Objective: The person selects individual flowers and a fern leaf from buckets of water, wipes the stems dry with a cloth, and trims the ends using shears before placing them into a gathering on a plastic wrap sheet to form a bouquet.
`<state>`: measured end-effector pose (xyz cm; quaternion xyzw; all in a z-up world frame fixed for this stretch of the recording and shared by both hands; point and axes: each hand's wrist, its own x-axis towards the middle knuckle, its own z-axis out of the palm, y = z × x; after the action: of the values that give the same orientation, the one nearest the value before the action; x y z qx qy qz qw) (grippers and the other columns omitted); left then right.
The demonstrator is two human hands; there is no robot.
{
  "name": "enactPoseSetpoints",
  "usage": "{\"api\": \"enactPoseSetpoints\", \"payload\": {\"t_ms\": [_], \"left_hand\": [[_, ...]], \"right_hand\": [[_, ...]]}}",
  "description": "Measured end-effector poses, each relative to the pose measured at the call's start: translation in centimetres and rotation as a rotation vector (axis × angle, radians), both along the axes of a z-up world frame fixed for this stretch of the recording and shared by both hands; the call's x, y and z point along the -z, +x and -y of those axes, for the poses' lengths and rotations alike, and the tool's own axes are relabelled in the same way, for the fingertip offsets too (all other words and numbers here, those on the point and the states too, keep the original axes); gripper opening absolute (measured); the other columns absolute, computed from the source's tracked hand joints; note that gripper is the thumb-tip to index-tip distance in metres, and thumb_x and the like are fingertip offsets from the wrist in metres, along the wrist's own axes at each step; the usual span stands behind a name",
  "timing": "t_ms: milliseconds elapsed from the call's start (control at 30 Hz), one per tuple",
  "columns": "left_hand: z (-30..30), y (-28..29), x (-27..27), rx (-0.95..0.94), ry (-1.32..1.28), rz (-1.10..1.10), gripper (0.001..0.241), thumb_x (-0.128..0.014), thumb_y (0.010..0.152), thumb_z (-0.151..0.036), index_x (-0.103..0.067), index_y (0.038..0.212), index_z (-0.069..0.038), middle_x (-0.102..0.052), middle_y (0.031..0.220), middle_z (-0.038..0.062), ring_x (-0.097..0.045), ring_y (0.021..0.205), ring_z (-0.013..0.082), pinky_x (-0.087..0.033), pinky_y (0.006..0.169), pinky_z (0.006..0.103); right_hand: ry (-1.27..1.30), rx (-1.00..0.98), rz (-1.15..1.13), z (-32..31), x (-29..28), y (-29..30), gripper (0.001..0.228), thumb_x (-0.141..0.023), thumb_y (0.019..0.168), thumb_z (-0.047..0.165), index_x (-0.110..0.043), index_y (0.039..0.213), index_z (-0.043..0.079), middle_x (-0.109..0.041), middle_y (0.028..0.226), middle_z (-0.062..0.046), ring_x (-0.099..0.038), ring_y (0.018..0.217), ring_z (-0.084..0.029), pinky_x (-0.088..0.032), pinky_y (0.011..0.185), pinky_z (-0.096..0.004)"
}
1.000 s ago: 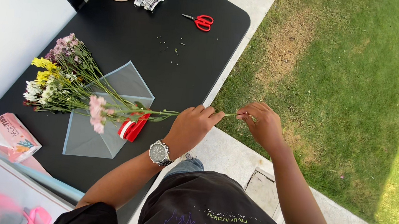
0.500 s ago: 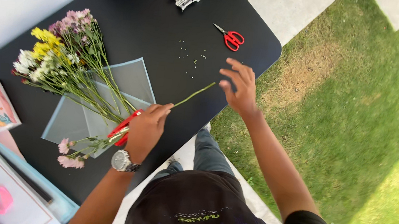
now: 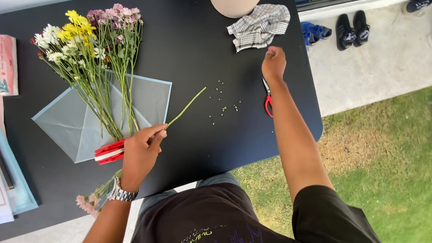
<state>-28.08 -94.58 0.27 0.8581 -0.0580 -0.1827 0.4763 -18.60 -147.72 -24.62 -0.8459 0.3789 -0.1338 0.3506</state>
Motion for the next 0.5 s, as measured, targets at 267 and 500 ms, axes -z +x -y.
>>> {"api": "enactPoseSetpoints", "payload": {"t_ms": [267,500], "left_hand": [[2.8,-3.8,2.0,-0.086,0.116,-0.045,0.031,-0.068,0.110,-0.021,-0.083,0.136,-0.016,-0.085,0.101,-0.001,-0.073,0.067,0.0111,-0.061,0.069,0.0286],[2.8,-6.3,3.7,-0.125,0.167,-0.088,0.030,-0.067,0.109,-0.020,-0.084,0.133,-0.020,-0.085,0.100,-0.003,-0.070,0.063,0.0121,-0.060,0.072,0.0299]], "right_hand": [[0.724,0.647,-0.416,-1.6,-5.8,13.0,0.088,-0.070,0.096,0.065,-0.055,0.162,0.009,-0.035,0.152,-0.004,-0.059,0.123,-0.033,-0.075,0.082,-0.049],[0.792,0.605,-0.161,-0.8,-1.7,14.7,0.082,-0.103,0.073,0.047,-0.059,0.131,0.009,-0.064,0.123,-0.005,-0.064,0.105,-0.025,-0.058,0.074,-0.038]]}}
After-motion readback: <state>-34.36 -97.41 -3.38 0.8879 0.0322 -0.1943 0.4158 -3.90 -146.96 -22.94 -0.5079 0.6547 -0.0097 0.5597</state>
